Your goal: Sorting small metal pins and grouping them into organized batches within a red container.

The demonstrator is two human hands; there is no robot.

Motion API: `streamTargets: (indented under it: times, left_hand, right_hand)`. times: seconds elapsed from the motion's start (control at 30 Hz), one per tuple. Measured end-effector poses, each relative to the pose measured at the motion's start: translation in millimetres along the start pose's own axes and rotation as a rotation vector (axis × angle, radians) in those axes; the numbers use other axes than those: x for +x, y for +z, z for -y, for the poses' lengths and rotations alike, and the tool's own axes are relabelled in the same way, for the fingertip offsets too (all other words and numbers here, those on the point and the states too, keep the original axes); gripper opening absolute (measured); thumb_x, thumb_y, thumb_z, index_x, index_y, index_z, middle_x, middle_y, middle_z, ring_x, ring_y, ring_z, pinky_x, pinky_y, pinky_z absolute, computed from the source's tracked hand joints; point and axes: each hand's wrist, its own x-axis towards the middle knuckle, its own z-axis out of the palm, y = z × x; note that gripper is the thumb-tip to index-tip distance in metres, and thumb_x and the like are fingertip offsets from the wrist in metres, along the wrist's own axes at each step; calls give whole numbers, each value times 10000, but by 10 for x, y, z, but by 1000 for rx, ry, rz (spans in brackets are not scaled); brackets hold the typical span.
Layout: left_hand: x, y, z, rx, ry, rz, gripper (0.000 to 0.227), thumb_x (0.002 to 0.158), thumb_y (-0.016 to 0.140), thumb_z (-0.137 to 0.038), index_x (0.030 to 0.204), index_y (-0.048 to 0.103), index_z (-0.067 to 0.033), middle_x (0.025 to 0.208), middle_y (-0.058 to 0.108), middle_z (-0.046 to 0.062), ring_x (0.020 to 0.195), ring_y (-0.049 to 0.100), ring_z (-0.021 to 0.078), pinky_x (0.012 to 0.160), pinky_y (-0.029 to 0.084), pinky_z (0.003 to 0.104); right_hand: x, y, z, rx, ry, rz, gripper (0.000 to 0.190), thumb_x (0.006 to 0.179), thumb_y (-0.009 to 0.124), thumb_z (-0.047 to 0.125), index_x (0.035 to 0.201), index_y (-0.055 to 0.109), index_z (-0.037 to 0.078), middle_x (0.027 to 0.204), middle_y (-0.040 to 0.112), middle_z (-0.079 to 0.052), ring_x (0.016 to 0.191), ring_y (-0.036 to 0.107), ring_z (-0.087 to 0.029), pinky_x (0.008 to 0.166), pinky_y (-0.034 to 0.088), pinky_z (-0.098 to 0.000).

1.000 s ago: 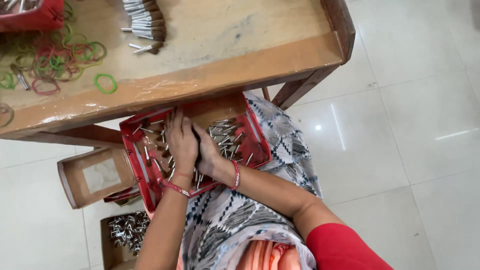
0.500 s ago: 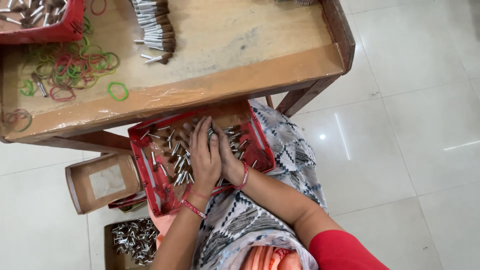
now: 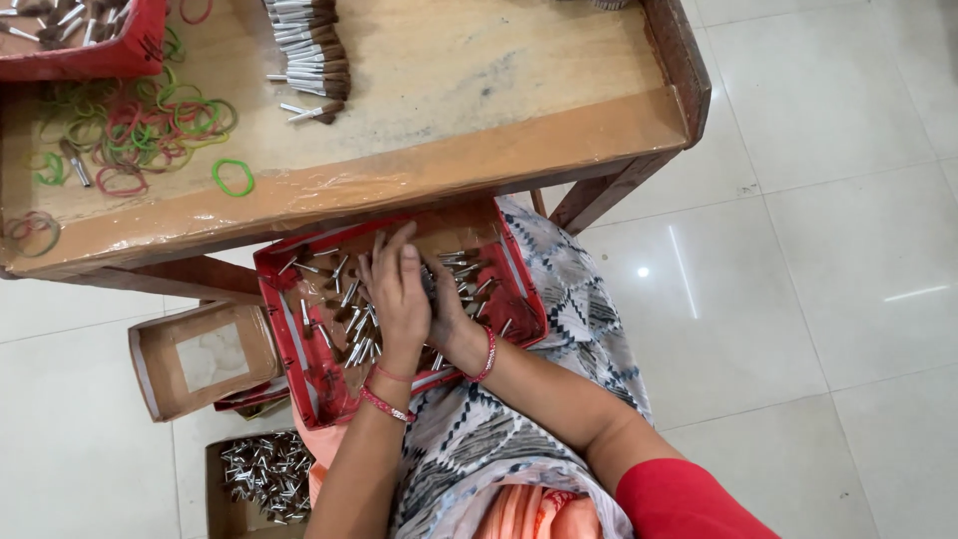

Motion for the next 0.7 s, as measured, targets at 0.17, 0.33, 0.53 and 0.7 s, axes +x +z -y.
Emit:
streamTargets:
  times: [0.17, 0.33, 0.53, 0.7]
  left_hand:
    - [-71, -325, -264, -590, -128, -197, 330, 1107, 459, -198, 1313, 635, -8, 1378, 640, 124, 1162, 573, 212, 1066, 441, 375]
    - [-434, -531, -147, -168, 87, -241, 214, 1091, 520, -83, 1258, 610, 18, 1381, 599, 140, 1316, 543, 225, 1167, 406, 366]
    - [-591, -616, -318, -77, 30, -168, 319, 961, 697, -152, 1208, 583, 15, 1327, 519, 191, 1281, 478, 365, 1014, 458, 390]
    - [-410, -600, -285, 134, 154, -87, 176, 886, 780, -139, 1007, 682, -57, 1105, 639, 122, 1083, 623, 342, 930, 478, 435]
  right_hand:
    - [-148, 430, 158, 278, 127, 16, 572, 1046, 412, 509, 1373, 590, 76, 1339, 665, -132, 1253, 602, -294, 1098, 465, -440]
    - [-127, 523, 157, 517, 107, 119, 517, 1041, 394, 400, 1328, 597, 21, 1316, 659, -199, 1272, 596, -378, 1107, 467, -538]
    - [-105, 486, 128, 449, 68, 119, 498, 1044, 407, 380, 1272, 597, -19, 1286, 666, -222, 1274, 602, -416, 1114, 477, -541]
    - [-70, 447, 87, 227, 79, 30, 459, 1062, 422, 385, 1235, 609, 4, 1192, 710, -196, 1204, 642, -400, 1091, 482, -524]
